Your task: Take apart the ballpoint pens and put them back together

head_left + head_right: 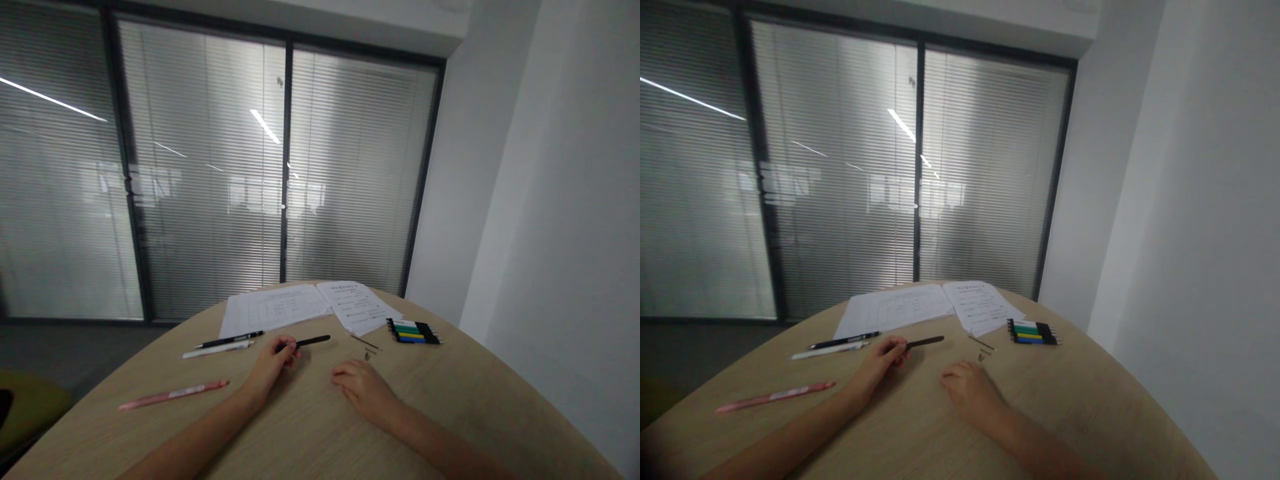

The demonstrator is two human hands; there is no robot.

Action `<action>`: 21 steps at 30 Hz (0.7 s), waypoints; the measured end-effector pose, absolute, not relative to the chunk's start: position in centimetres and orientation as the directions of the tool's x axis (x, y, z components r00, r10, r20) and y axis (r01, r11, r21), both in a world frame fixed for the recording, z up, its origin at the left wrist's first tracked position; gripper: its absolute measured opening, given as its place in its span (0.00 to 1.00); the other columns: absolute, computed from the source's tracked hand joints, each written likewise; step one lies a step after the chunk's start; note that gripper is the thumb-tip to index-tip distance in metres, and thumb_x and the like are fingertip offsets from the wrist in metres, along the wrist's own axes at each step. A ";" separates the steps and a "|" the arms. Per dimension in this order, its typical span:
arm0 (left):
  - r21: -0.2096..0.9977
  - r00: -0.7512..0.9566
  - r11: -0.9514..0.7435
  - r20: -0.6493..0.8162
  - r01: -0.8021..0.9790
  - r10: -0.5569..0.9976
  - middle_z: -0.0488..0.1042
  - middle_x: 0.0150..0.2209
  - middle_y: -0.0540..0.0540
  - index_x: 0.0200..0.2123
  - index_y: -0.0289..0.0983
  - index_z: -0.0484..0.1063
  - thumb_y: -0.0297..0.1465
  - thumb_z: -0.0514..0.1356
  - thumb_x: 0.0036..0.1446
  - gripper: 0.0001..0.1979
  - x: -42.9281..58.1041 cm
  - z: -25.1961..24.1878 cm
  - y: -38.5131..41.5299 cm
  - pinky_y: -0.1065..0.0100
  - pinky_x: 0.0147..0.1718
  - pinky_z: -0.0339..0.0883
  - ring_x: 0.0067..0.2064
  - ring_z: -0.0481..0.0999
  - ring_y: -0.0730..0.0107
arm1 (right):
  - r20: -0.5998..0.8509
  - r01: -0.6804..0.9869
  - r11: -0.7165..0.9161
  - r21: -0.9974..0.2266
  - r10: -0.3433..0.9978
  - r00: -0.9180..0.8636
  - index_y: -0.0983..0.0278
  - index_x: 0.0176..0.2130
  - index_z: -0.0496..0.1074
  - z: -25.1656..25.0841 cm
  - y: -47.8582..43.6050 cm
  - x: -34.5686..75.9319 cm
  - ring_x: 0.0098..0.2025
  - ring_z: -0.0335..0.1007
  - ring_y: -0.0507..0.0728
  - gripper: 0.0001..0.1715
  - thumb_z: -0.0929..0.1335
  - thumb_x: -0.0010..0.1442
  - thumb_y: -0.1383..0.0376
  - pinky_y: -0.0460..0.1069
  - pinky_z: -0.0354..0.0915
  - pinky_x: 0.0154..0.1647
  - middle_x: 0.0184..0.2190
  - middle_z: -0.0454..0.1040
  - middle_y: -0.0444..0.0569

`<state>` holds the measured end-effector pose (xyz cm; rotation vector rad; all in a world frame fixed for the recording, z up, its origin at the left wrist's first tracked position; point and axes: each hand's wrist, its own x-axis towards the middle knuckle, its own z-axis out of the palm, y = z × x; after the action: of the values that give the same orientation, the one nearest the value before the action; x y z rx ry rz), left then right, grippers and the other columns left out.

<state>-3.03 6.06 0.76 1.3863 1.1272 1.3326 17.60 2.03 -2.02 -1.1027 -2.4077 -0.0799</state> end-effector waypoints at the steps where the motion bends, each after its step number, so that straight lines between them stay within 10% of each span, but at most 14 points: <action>1: 0.980 0.014 -0.198 0.198 0.033 0.980 0.69 0.18 0.54 0.25 0.36 0.66 0.39 0.59 0.36 0.13 -3.0 0.8 6.0 0.71 0.21 0.58 0.19 0.66 0.73 | 0.459 0.734 0.663 -0.148 0.703 -0.543 0.62 0.37 0.73 -2.2 2.4 17.8 0.41 0.65 0.53 0.15 0.61 0.55 0.74 0.48 0.60 0.43 0.36 0.73 0.48; 13: 0.984 0.083 -0.179 0.178 0.004 0.981 0.70 0.16 0.53 0.25 0.36 0.66 0.36 0.59 0.38 0.10 -3.1 1.0 5.8 0.72 0.21 0.57 0.19 0.65 0.74 | 0.480 0.798 0.542 -0.265 0.792 -0.378 0.62 0.45 0.68 -2.3 2.5 18.3 0.44 0.63 0.55 0.20 0.60 0.53 0.76 0.48 0.60 0.45 0.40 0.69 0.50; 21: 0.984 0.102 -0.178 0.178 -0.002 0.979 0.70 0.16 0.53 0.24 0.36 0.66 0.36 0.59 0.38 0.10 -3.2 0.8 6.1 0.72 0.21 0.57 0.19 0.64 0.74 | 0.450 0.897 0.406 -0.175 0.843 -0.295 0.65 0.28 0.71 -2.1 2.5 18.3 0.38 0.64 0.55 0.09 0.62 0.55 0.71 0.48 0.59 0.41 0.32 0.70 0.49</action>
<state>-3.17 6.06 0.78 1.3911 1.0481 1.2582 18.25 2.47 -2.07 -1.4813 -2.1936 -0.1509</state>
